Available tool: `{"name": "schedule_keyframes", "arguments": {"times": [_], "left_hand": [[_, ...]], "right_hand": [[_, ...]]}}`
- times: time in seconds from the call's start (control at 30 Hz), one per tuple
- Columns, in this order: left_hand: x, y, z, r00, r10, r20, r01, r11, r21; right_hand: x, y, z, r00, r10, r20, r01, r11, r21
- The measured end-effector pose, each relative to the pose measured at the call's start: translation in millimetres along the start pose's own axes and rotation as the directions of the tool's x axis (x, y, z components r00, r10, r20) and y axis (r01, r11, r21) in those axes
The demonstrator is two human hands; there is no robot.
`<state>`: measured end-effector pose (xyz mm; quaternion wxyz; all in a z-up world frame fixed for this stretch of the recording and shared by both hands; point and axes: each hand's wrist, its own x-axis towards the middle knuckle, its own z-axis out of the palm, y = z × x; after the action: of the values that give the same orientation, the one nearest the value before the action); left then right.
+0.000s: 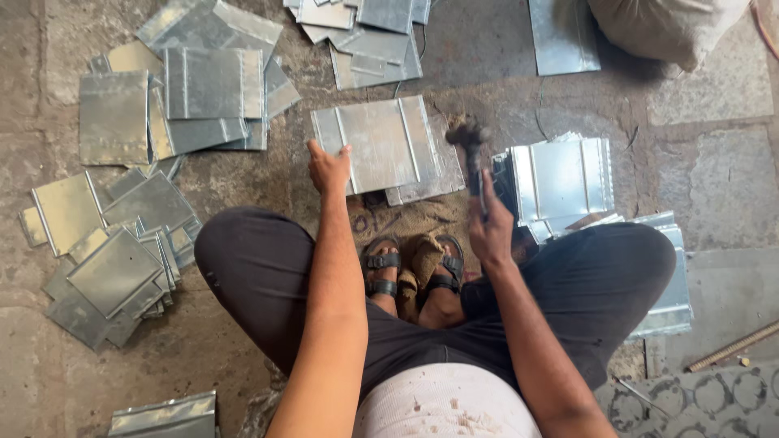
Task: The person flattens metal sheets using a hammer, striking different sections of the sheets to smooth them out and placing them in a stack.
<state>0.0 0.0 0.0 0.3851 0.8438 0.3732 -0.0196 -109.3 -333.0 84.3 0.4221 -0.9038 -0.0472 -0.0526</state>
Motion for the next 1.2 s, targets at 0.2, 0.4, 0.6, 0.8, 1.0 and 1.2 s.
{"name": "schedule_keyframes", "arguments": {"times": [0.2, 0.4, 0.6, 0.8, 1.0, 1.2], "left_hand": [[-3, 3, -4, 0.998, -0.054, 0.043, 0.055, 0.998, -0.006], [0, -2, 0, 0.998, 0.037, -0.053, -0.039, 0.999, -0.028], [-3, -2, 2, 0.998, 0.009, -0.068, -0.012, 0.999, -0.040], [-3, 0, -1, 0.999, -0.007, -0.051, 0.005, 0.999, -0.031], [-3, 0, -3, 0.994, -0.085, 0.064, 0.089, 0.995, -0.054], [1, -4, 3, 1.000, 0.004, 0.002, -0.004, 1.000, -0.028]], "right_hand": [[4, -44, -21, 0.944, -0.173, -0.281, 0.245, 0.937, 0.249], [13, -17, -4, 0.988, 0.026, 0.152, -0.017, 0.998, -0.059], [13, -21, -2, 0.986, -0.090, -0.140, 0.104, 0.990, 0.095], [39, -3, 7, 0.977, 0.111, 0.183, -0.093, 0.990, -0.101], [33, -7, 24, 0.994, 0.032, -0.106, -0.014, 0.986, 0.165], [72, -24, 7, 0.930, 0.287, 0.232, -0.268, 0.957, -0.109]]}}
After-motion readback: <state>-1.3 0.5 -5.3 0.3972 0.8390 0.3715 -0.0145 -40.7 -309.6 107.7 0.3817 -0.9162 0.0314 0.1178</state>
